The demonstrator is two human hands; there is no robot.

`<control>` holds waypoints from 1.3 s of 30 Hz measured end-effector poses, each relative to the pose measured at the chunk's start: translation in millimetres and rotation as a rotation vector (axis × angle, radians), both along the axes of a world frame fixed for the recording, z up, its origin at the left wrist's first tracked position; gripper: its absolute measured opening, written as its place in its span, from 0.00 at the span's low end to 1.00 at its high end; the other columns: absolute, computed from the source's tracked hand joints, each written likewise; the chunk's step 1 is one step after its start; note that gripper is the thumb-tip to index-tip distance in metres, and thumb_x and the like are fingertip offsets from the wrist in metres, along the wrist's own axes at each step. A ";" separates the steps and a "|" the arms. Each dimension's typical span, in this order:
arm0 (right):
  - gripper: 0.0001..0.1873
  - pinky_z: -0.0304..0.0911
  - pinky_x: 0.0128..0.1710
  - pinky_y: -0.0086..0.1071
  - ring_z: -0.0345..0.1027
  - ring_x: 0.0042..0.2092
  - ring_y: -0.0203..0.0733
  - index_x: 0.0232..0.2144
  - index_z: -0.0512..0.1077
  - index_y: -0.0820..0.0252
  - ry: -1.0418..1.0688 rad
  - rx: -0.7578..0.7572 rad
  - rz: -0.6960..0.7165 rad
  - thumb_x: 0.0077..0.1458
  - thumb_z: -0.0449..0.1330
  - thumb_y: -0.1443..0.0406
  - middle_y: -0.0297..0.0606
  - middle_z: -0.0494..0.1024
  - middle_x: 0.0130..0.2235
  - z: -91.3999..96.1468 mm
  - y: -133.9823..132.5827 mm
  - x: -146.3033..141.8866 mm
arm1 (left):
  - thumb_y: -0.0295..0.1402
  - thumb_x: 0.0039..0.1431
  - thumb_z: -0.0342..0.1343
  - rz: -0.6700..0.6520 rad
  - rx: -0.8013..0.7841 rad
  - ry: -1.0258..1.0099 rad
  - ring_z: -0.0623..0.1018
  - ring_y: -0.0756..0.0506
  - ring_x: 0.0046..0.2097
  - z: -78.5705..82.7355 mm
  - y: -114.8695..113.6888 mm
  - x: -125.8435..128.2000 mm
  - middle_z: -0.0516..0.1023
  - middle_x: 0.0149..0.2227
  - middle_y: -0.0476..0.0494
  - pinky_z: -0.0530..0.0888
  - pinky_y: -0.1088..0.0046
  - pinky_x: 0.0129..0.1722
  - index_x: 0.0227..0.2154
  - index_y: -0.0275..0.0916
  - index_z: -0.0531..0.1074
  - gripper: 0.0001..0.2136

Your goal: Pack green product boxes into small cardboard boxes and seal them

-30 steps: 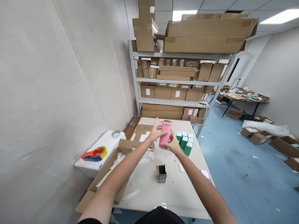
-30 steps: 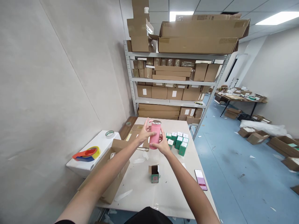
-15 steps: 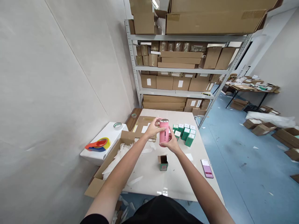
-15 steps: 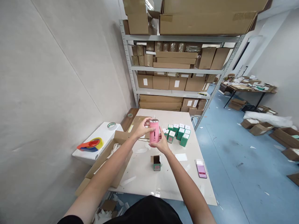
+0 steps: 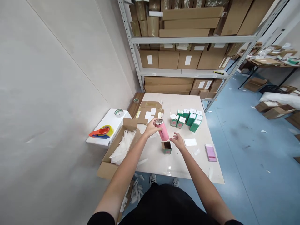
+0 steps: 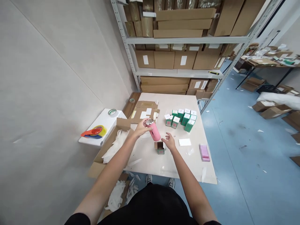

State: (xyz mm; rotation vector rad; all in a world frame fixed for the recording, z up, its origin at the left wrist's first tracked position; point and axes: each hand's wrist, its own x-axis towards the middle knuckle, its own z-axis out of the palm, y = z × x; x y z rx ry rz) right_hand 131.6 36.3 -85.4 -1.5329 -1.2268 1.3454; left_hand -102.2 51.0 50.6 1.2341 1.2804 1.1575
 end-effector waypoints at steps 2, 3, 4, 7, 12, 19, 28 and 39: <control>0.42 0.69 0.49 0.43 0.76 0.47 0.51 0.54 0.74 0.57 -0.152 -0.114 -0.001 0.34 0.73 0.52 0.44 0.80 0.47 -29.0 -9.5 -0.3 | 0.27 0.38 0.72 0.033 -0.032 0.004 0.78 0.39 0.55 -25.4 -9.1 0.6 0.76 0.57 0.36 0.75 0.60 0.55 0.54 0.39 0.71 0.35; 0.38 0.69 0.47 0.41 0.76 0.47 0.52 0.50 0.76 0.58 -0.225 -0.153 0.003 0.34 0.73 0.53 0.45 0.81 0.45 -40.2 -14.6 -1.8 | 0.27 0.38 0.72 0.050 -0.049 0.001 0.78 0.40 0.55 -38.3 -13.5 1.9 0.76 0.57 0.36 0.75 0.60 0.55 0.54 0.39 0.71 0.35; 0.32 0.69 0.45 0.39 0.77 0.46 0.52 0.46 0.78 0.58 -0.290 -0.176 0.009 0.36 0.72 0.54 0.45 0.82 0.43 -49.3 -19.3 -3.6 | 0.27 0.38 0.72 0.069 -0.064 -0.007 0.78 0.40 0.54 -51.0 -17.7 3.7 0.76 0.57 0.36 0.75 0.60 0.55 0.54 0.40 0.71 0.35; 0.13 0.65 0.38 0.33 0.78 0.42 0.50 0.31 0.78 0.58 -0.413 -0.181 0.017 0.46 0.66 0.56 0.44 0.83 0.35 -65.8 -28.6 -8.0 | 0.30 0.37 0.73 0.120 -0.099 -0.051 0.79 0.42 0.53 -85.0 -28.0 10.6 0.75 0.57 0.37 0.75 0.62 0.54 0.54 0.40 0.70 0.36; 0.20 0.63 0.33 0.31 0.76 0.36 0.47 0.23 0.75 0.56 -0.373 -0.114 -0.016 0.58 0.57 0.50 0.42 0.83 0.31 -76.7 -32.8 -8.7 | 0.33 0.37 0.75 0.185 -0.139 -0.072 0.79 0.43 0.52 -118.0 -40.2 23.8 0.74 0.57 0.37 0.76 0.66 0.51 0.52 0.41 0.69 0.36; 0.31 0.64 0.32 0.33 0.74 0.30 0.45 0.19 0.71 0.55 -0.227 -0.147 -0.103 0.62 0.49 0.43 0.42 0.81 0.26 -84.1 -36.6 -5.8 | 0.30 0.39 0.72 0.127 -0.083 0.102 0.78 0.43 0.51 -116.0 -51.6 44.0 0.78 0.51 0.42 0.74 0.65 0.53 0.52 0.42 0.69 0.34; 0.15 0.64 0.33 0.31 0.74 0.33 0.44 0.21 0.69 0.54 -0.267 -0.134 -0.142 0.57 0.53 0.57 0.39 0.81 0.28 -94.9 -38.0 -2.1 | 0.30 0.43 0.70 0.039 -0.136 0.400 0.79 0.41 0.48 -129.3 -62.1 51.9 0.80 0.47 0.46 0.74 0.64 0.53 0.53 0.43 0.71 0.31; 0.13 0.64 0.34 0.30 0.75 0.33 0.43 0.22 0.68 0.54 -0.250 -0.135 -0.181 0.57 0.55 0.58 0.37 0.81 0.27 -113.3 -50.5 -1.6 | 0.44 0.47 0.74 -0.124 -0.237 0.847 0.57 0.26 0.73 -198.1 -83.6 79.4 0.40 0.78 0.40 0.65 0.49 0.65 0.60 0.48 0.72 0.35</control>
